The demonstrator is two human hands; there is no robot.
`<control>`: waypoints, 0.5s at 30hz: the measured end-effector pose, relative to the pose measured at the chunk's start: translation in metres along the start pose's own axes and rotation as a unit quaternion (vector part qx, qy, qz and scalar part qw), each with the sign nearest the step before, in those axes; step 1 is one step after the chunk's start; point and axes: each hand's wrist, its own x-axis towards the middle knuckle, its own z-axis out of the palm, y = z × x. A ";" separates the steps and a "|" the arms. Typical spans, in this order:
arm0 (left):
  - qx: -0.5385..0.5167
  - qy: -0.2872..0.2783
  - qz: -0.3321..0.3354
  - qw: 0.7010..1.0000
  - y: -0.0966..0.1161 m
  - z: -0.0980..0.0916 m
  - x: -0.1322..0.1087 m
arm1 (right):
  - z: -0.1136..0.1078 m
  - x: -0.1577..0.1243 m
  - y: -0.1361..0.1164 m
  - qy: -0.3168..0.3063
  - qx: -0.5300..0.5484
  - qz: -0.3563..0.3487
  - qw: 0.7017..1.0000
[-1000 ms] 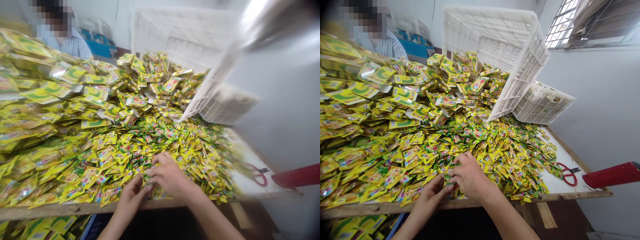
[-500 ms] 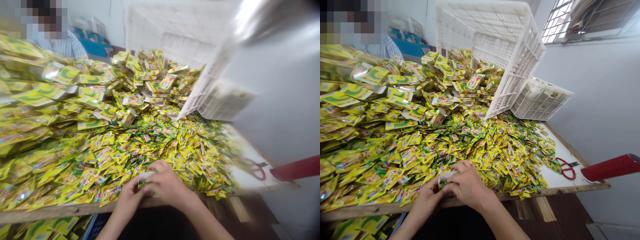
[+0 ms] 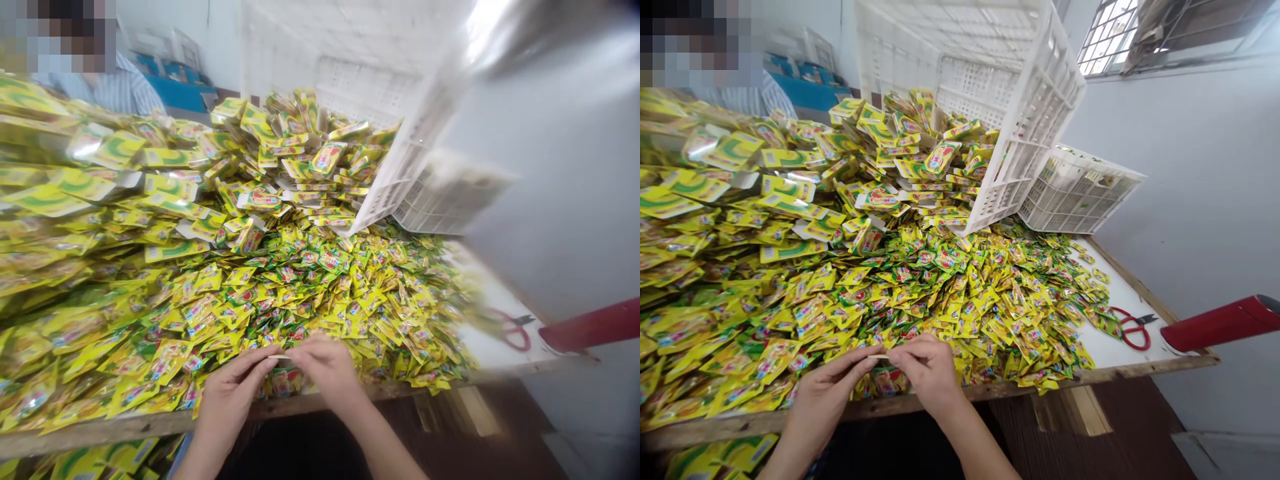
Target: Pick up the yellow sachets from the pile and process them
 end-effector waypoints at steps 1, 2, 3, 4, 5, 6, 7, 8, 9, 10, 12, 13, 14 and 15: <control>0.013 0.005 0.012 1.000 -0.002 0.001 0.001 | 0.000 0.002 -0.001 0.003 0.007 0.009 1.000; 0.022 0.004 0.021 1.000 -0.003 0.002 0.001 | 0.001 0.003 -0.001 0.008 0.015 0.023 1.000; 0.023 0.001 0.026 0.999 -0.003 0.003 0.002 | 0.001 0.004 0.000 0.018 0.018 0.033 0.999; 0.023 -0.001 0.028 0.999 -0.002 0.005 0.003 | 0.002 0.005 0.002 0.026 0.013 0.037 0.999; 0.024 -0.004 0.034 0.999 -0.001 0.006 0.004 | 0.002 0.005 0.003 0.034 0.000 0.033 0.999; 0.031 -0.008 0.044 0.999 0.000 0.006 0.006 | 0.003 0.006 0.005 0.040 -0.021 0.019 0.999; 0.045 -0.013 0.062 0.997 0.001 0.007 0.008 | 0.002 0.006 0.006 0.045 -0.045 -0.003 0.998; 0.062 -0.020 0.088 0.994 0.002 0.006 0.009 | 0.002 0.007 0.007 0.048 -0.067 -0.030 0.996; 0.080 -0.028 0.119 0.989 0.002 0.005 0.011 | 0.001 0.007 0.008 0.048 -0.082 -0.058 0.994; 0.095 -0.035 0.151 0.983 0.001 0.003 0.012 | 0.000 0.007 0.008 0.043 -0.092 -0.086 0.991; 0.113 -0.048 0.200 0.972 -0.003 -0.001 0.013 | -0.002 0.004 0.009 0.028 -0.107 -0.135 0.985; 0.119 -0.057 0.215 0.968 -0.005 -0.004 0.013 | -0.002 0.002 0.009 0.020 -0.116 -0.153 0.981; 0.125 -0.067 0.225 0.964 -0.007 -0.006 0.012 | -0.003 -0.003 0.009 0.013 -0.129 -0.169 0.977; 0.132 -0.076 0.233 0.960 -0.010 -0.008 0.011 | -0.003 -0.008 0.010 0.008 -0.148 -0.183 0.972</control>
